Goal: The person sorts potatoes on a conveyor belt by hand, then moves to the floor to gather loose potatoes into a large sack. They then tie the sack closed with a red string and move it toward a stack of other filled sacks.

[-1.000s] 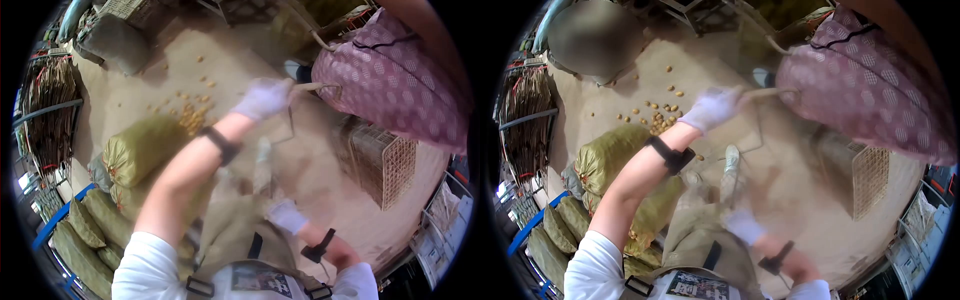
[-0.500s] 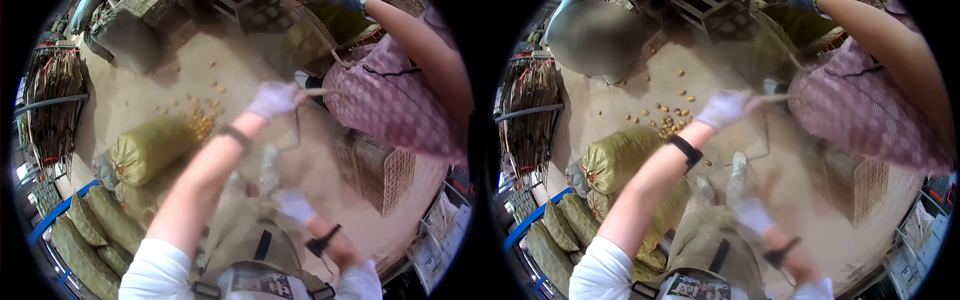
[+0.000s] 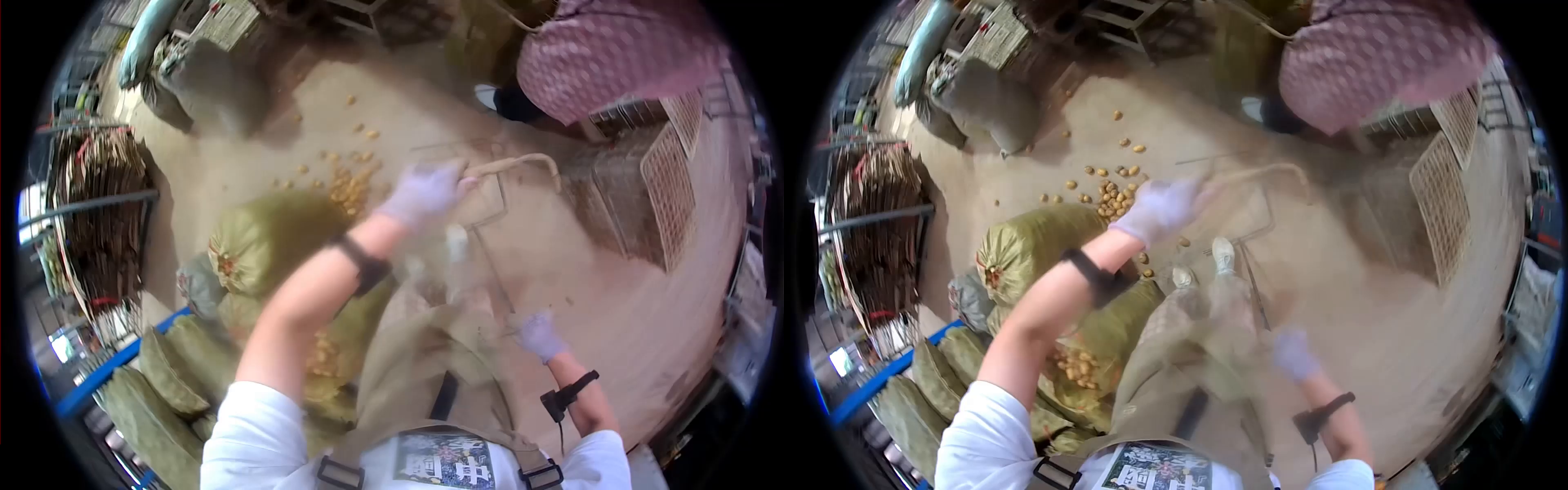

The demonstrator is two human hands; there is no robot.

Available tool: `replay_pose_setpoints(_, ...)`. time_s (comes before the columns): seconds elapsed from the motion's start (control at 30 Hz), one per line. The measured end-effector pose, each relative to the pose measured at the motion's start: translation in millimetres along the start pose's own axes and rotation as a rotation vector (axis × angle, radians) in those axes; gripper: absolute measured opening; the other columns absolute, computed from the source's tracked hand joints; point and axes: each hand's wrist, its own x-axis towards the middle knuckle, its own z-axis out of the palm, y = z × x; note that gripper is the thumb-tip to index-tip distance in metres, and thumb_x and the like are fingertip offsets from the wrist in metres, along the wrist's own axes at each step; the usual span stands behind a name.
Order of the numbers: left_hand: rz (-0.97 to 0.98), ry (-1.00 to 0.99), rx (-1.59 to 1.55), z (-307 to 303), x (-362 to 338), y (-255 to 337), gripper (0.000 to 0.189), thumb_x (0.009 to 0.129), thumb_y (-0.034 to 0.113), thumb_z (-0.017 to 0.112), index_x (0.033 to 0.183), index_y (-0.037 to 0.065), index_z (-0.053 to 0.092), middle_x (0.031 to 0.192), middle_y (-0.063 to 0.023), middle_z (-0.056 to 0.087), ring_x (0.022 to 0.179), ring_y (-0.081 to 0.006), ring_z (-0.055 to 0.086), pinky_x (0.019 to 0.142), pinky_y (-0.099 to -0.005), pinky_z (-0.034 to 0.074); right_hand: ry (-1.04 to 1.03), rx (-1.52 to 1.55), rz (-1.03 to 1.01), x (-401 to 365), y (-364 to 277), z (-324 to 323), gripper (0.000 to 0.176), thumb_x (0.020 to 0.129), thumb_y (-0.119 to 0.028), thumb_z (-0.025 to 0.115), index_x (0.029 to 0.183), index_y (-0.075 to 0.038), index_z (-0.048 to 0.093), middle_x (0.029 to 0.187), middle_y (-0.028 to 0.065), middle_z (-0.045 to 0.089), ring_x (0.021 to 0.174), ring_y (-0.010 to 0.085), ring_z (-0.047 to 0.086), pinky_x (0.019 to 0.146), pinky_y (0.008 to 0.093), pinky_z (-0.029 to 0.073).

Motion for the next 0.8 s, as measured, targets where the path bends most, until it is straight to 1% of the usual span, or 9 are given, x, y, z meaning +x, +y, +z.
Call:
replay_pose_setpoints(0.13,-0.109,-0.094,0.106,23,-23,-39,0.055,0.099,0.051,0.040,0.142,0.018,0.047,0.111,-0.0183,0.068,0.105,-0.0380,0.063,0.094,-0.0466,0.048,0.246,-0.102,-0.184,11,-41,18,0.018,0.083,-0.019,0.058,0.075,-0.012,0.073,0.071,0.0116,0.068,0.064,0.0281,0.065,0.055,0.0431,0.045)
replay_pose_setpoints(0.3,-0.105,-0.224,0.117,24,-15,-87,0.058,0.097,0.053,0.048,0.142,0.017,0.048,0.103,-0.0193,0.069,0.096,-0.0370,0.066,0.087,-0.0470,0.051,-0.038,-0.242,-0.185,22,-65,-28,0.019,0.079,-0.020,0.057,0.077,-0.013,0.075,0.077,0.0098,0.072,0.067,0.0253,0.068,0.054,0.0418,0.045)
replay_pose_setpoints(0.4,0.517,0.183,0.350,26,19,-100,0.055,0.096,0.046,0.056,0.140,0.014,0.049,0.101,-0.0183,0.070,0.088,-0.0333,0.068,0.083,-0.0440,0.053,-0.099,-0.171,-0.204,29,-57,-41,0.020,0.080,-0.019,0.056,0.078,-0.012,0.075,0.077,0.0100,0.072,0.068,0.0268,0.068,0.053,0.0429,0.045)
replay_pose_setpoints(0.5,0.087,-0.286,-0.285,24,58,-54,0.054,0.095,0.039,0.061,0.138,0.009,0.050,0.100,-0.0171,0.070,0.082,-0.0273,0.068,0.080,-0.0390,0.054,-0.082,-0.170,-0.239,35,-52,-44,0.022,0.082,-0.019,0.055,0.080,-0.011,0.075,0.075,0.0111,0.071,0.067,0.0283,0.067,0.053,0.0437,0.045)
replay_pose_setpoints(0.53,0.092,-0.279,-0.264,34,67,-49,0.055,0.095,0.039,0.061,0.139,0.008,0.050,0.100,-0.0169,0.070,0.081,-0.0258,0.067,0.079,-0.0379,0.053,-0.088,-0.176,-0.247,38,-52,-47,0.023,0.083,-0.020,0.055,0.081,-0.010,0.075,0.075,0.0115,0.071,0.066,0.0288,0.067,0.053,0.0439,0.045)
replay_pose_setpoints(0.6,0.105,-0.257,-0.225,52,90,-41,0.055,0.095,0.037,0.061,0.139,0.005,0.049,0.100,-0.0165,0.070,0.078,-0.0229,0.065,0.079,-0.0359,0.053,0.574,-0.276,-0.223,57,-56,-29,0.022,0.083,-0.023,0.057,0.079,-0.010,0.075,0.074,0.0135,0.070,0.068,0.0303,0.067,0.055,0.0464,0.047)
replay_pose_setpoints(0.67,0.031,-0.225,-0.201,54,108,-37,0.057,0.095,0.038,0.061,0.139,0.003,0.048,0.104,-0.0180,0.070,0.084,-0.0245,0.067,0.081,-0.0367,0.053,0.605,-0.189,-0.168,64,-74,-27,0.023,0.084,-0.025,0.058,0.078,-0.009,0.074,0.075,0.0151,0.069,0.070,0.0310,0.067,0.059,0.0482,0.048)
replay_pose_setpoints(0.73,0.019,-0.188,-0.173,47,132,-28,0.059,0.095,0.038,0.061,0.140,0.002,0.048,0.107,-0.0195,0.070,0.090,-0.0266,0.068,0.084,-0.0371,0.052,0.020,0.067,-0.106,73,-97,-47,0.024,0.084,-0.026,0.058,0.078,-0.007,0.072,0.078,0.0163,0.070,0.073,0.0308,0.068,0.065,0.0493,0.050)
replay_pose_setpoints(0.8,0.068,-0.166,-0.159,36,159,-11,0.058,0.095,0.038,0.061,0.140,0.002,0.048,0.110,-0.0209,0.069,0.097,-0.0291,0.068,0.088,-0.0372,0.051,0.195,0.253,-0.227,72,-107,-54,0.018,0.083,-0.020,0.060,0.078,-0.008,0.074,0.077,0.0116,0.071,0.072,0.0297,0.067,0.060,0.0436,0.049)
